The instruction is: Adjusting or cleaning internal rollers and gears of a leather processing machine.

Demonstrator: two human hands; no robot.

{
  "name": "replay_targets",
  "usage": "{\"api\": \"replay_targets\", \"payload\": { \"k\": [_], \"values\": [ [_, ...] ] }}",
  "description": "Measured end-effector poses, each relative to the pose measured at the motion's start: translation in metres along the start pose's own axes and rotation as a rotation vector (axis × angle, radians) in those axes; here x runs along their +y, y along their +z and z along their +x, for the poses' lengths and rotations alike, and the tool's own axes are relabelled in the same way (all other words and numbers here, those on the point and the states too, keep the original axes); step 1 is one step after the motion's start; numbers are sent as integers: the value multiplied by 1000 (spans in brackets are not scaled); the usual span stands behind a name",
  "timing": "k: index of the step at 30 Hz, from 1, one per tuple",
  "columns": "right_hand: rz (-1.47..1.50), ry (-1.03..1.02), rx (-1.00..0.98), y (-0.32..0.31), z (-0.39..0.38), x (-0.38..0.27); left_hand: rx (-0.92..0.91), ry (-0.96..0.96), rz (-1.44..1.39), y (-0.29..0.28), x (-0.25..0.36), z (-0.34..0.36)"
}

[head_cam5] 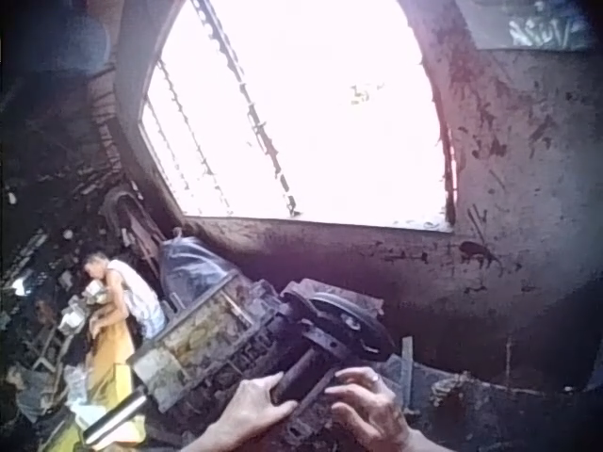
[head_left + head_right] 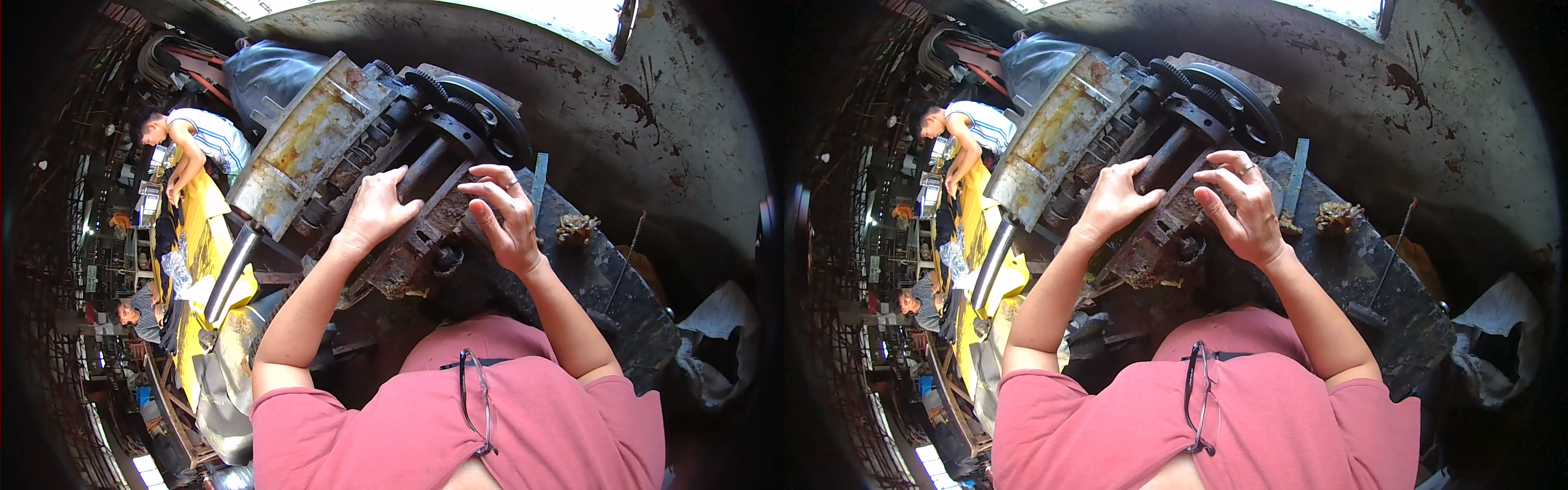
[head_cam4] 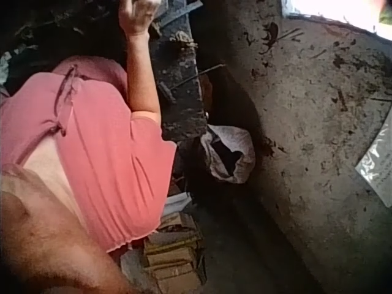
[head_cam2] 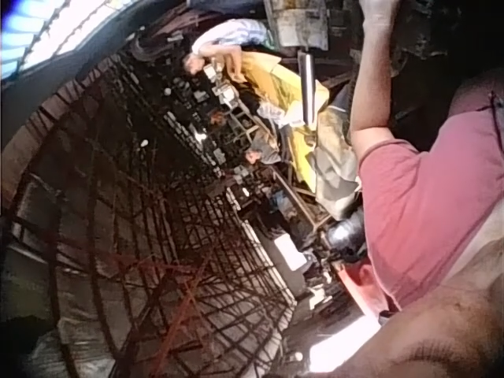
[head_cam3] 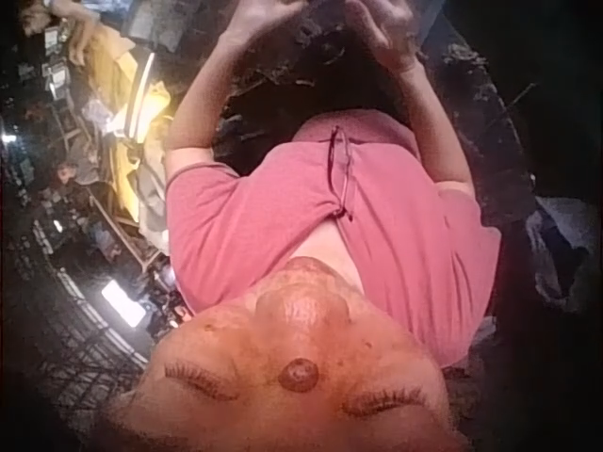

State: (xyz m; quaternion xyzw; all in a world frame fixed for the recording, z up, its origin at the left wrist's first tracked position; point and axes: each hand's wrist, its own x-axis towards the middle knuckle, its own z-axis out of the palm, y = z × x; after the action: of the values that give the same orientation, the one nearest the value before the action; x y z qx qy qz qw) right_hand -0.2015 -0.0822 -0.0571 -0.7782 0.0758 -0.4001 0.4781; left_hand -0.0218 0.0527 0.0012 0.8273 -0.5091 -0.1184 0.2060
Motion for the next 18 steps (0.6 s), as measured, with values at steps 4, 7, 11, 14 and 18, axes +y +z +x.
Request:
{"api": "replay_targets", "payload": {
  "k": [4, 7, 11, 14, 18],
  "values": [
    [18, -2, 7, 0, 0, 1, 15, -77, 125, 8, -3, 0],
    [1, -9, 6, 2, 1, 1, 110, 77, 156, 10, -16, -4],
    [23, 16, 8, 1, 0, 1, -7, 120, 90, -1, -19, -3],
    [22, 19, 11, 0, 0, 1, -67, 145, 23, -8, -21, -4],
    [28, 26, 8, -1, 0, 1, -198, 94, -45, -18, -21, -2]
  ]
}}
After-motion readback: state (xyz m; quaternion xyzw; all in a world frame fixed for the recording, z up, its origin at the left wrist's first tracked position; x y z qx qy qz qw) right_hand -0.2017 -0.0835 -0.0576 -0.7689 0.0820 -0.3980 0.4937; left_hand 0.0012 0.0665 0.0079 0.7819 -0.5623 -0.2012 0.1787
